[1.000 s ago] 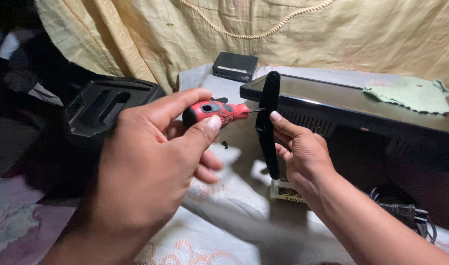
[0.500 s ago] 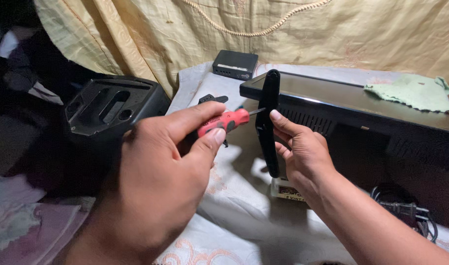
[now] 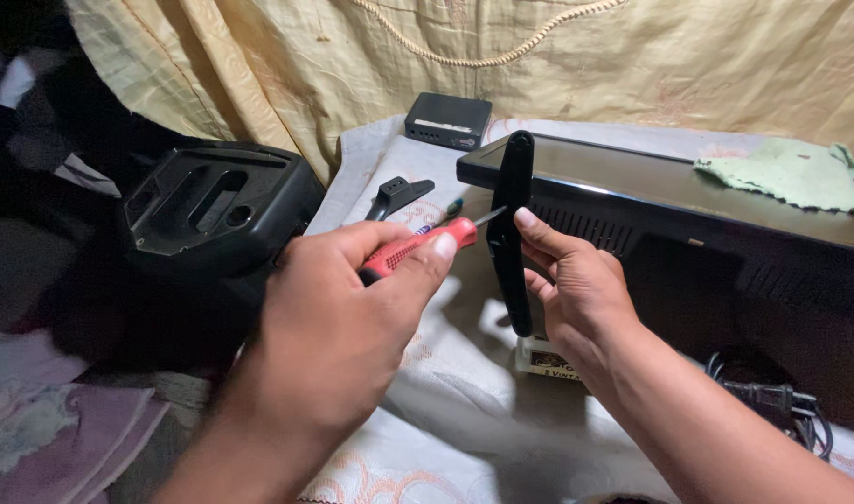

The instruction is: The person attaches two plastic stand feet to the back of a small flat-screen TV using a screwdriver and screws. After securing both feet, the person wipes the TV screen with a cloth and sets the TV upright on the table.

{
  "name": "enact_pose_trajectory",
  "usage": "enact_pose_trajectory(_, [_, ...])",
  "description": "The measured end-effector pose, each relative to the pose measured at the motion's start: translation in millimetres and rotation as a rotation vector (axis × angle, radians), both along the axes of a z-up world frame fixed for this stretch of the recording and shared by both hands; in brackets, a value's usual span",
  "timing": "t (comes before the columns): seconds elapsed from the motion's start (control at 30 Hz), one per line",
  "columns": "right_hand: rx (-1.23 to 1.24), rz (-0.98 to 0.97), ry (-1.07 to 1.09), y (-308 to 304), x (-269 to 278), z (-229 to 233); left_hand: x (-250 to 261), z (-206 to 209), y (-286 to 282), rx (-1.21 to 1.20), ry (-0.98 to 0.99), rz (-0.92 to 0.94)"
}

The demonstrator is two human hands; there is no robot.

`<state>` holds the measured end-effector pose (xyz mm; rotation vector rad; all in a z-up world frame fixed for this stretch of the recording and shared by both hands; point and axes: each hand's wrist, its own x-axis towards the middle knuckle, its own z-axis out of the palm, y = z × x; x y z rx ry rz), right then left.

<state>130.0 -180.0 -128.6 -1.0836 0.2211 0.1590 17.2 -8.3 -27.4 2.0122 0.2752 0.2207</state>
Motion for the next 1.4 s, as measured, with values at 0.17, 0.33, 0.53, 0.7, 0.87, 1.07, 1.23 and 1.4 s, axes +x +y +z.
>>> enact_pose_trajectory(0.17, [-0.004,-0.005,0.003,-1,-1,1,11,-8,-8,-0.062,0.147,-0.001])
enact_pose_trajectory(0.33, [-0.036,-0.008,0.014,-2,-2,-1,12,-3,-9,0.047,0.114,0.017])
enact_pose_trajectory(0.53, [-0.031,0.007,0.006,-2,-4,-5,5,10,-14,0.187,0.149,0.004])
enact_pose_trajectory(0.7, [-0.046,-0.008,0.023,-1,-1,-8,0,10,-11,0.388,0.098,-0.069])
enact_pose_trajectory(0.87, [-0.036,-0.014,0.024,-1,0,-9,0,-8,-6,0.536,-0.129,-0.148])
enact_pose_trajectory(1.07, [-0.041,-0.017,0.023,0,1,-11,0,-19,-1,0.686,-0.262,-0.215])
enact_pose_trajectory(1.23, [-0.044,-0.038,0.021,-1,3,-15,-2,-18,0,0.751,-0.245,-0.282])
enact_pose_trajectory(1.4, [-0.040,-0.026,0.036,-1,3,-16,-2,-21,0,0.833,-0.288,-0.334])
